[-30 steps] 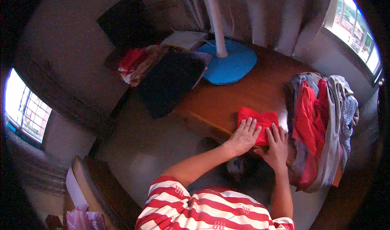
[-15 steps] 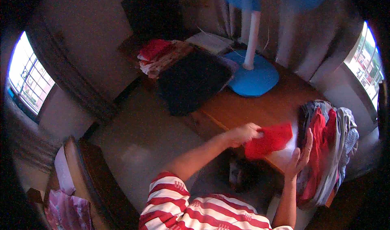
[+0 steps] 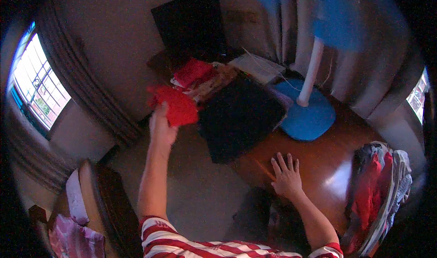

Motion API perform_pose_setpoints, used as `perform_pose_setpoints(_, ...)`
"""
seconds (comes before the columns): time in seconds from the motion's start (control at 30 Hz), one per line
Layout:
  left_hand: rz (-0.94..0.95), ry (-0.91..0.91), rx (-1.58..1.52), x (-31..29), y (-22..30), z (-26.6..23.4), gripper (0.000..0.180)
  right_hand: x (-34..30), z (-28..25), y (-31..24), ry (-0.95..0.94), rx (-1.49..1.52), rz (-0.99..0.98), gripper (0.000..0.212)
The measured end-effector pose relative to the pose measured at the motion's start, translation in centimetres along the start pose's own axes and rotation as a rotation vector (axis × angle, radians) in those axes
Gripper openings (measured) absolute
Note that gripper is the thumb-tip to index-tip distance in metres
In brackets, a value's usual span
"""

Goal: The person picks up several red garments one at a time, spreads each one out on a wooden table, and folds it before placing it into a stack.

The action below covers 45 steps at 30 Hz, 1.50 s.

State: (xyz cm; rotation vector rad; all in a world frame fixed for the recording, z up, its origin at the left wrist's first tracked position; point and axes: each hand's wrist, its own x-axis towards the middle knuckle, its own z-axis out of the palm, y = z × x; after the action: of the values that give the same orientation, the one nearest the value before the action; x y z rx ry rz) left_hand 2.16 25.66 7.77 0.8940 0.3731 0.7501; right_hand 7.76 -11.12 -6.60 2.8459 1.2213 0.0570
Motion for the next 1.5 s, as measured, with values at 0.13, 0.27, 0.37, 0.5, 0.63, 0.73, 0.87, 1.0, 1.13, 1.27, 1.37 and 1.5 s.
perform_pose_setpoints(0.13,0.352,0.157,0.458,11.5,4.9,-3.2,0.039,0.2,-1.3,-1.0,-0.015,0.083,0.025,0.073)
perform_pose_setpoints(0.27,1.255,0.471,1.474,19.7,2.5,0.0,0.045,0.5,-1.4,-0.7,0.031,0.112,0.037,0.06)
perform_pose_setpoints(0.37,0.773,0.395,2.273,20.6,-1.7,4.3,0.053,0.4,-0.9,-0.4,0.035,0.104,0.051,0.06)
perform_pose_setpoints(0.5,0.348,0.09,2.22,23.0,-8.9,2.4,0.056,0.3,-0.9,-0.5,0.015,0.128,0.025,0.06)
perform_pose_setpoints(0.63,0.163,-0.076,2.18,24.3,-10.8,4.0,0.06,0.1,-0.7,-0.4,0.012,0.129,0.034,0.059)
perform_pose_setpoints(0.73,0.321,0.068,2.176,26.4,-11.3,4.4,0.064,0.2,-1.0,-0.4,-0.004,0.139,0.031,0.059)
perform_pose_setpoints(0.87,0.711,0.204,2.005,26.1,-13.2,5.9,0.069,0.2,-0.9,-0.1,-0.091,0.125,0.063,0.064)
perform_pose_setpoints(1.0,0.307,-0.193,2.207,22.8,-12.2,6.6,0.073,0.3,-0.9,0.0,-0.067,0.116,0.044,0.059)
perform_pose_setpoints(1.13,0.366,-0.14,2.144,21.1,-10.5,7.1,0.078,0.3,-1.5,-0.6,0.004,0.101,-0.002,0.056)
perform_pose_setpoints(1.27,0.77,-0.292,1.63,13.7,-11.2,11.1,0.048,0.2,-0.7,-0.6,0.049,0.092,0.003,0.058)
perform_pose_setpoints(1.37,0.672,-0.804,1.144,2.5,-11.5,13.7,0.016,-0.4,-0.6,-0.3,0.0,0.077,0.059,0.061)
perform_pose_setpoints(1.5,0.623,-1.615,0.448,-9.6,-8.8,13.7,0.019,-0.1,1.5,-0.6,0.106,0.09,0.02,0.062)
